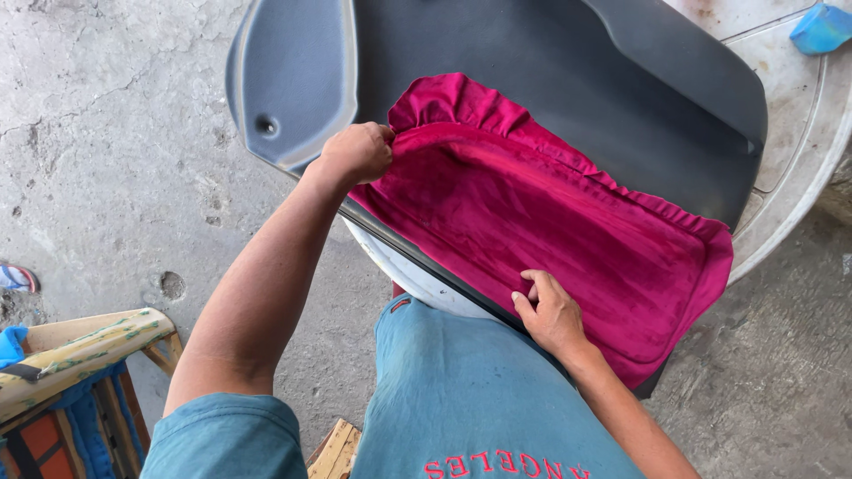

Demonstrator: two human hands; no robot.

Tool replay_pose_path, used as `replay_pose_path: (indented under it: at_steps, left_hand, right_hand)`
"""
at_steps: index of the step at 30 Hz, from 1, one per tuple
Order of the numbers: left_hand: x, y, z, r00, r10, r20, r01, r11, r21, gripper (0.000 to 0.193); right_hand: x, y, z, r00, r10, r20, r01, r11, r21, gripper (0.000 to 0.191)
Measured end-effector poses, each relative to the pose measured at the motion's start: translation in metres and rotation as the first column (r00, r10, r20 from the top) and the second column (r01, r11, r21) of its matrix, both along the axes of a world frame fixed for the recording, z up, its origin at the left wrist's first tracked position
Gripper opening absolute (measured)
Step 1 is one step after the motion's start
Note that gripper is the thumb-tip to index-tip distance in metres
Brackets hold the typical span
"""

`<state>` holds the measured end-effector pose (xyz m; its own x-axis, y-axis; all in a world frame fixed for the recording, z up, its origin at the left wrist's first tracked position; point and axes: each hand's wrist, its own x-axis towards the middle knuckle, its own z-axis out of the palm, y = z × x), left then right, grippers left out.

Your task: The person fits a magenta fabric cover with a ruffled edge onto a gray plastic vehicle interior panel lying on a round table. They align the fabric over the recessed area, press and smooth it with both hands, and tuck and pull the edges to seat the cover onto the panel.

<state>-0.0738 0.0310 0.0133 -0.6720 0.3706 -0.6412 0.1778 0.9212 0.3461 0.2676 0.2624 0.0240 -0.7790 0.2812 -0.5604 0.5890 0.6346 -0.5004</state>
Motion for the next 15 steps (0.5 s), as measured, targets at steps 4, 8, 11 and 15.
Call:
replay_pose_path:
  at_steps: [4, 8, 11, 15]
  left_hand:
    - [0.011, 0.014, -0.007, 0.971, -0.129, -0.201, 0.149, 0.985, 0.087, 0.034]
    - [0.011, 0.03, -0.015, 0.974, -0.096, -0.206, 0.126, 0.983, 0.137, 0.036]
    - [0.004, 0.037, -0.02, 0.989, -0.073, -0.132, 0.088, 0.99, 0.112, 0.034]
    - [0.0, 0.047, -0.022, 0.974, -0.151, -0.171, 0.157, 0.987, 0.021, 0.032]
  right_hand:
    - [0.002, 0.0, -0.001, 0.997, -0.003, -0.076, 0.003, 1.0, 0.002, 0.042]
    - [-0.001, 0.001, -0.002, 0.999, -0.016, -0.04, 0.016, 1.0, -0.008, 0.043]
    - [-0.002, 0.003, -0.004, 1.0, -0.01, 0.007, 0.01, 1.0, -0.006, 0.042]
    - [-0.001, 0.004, -0.007, 1.0, -0.006, 0.019, 0.006, 1.0, -0.004, 0.041]
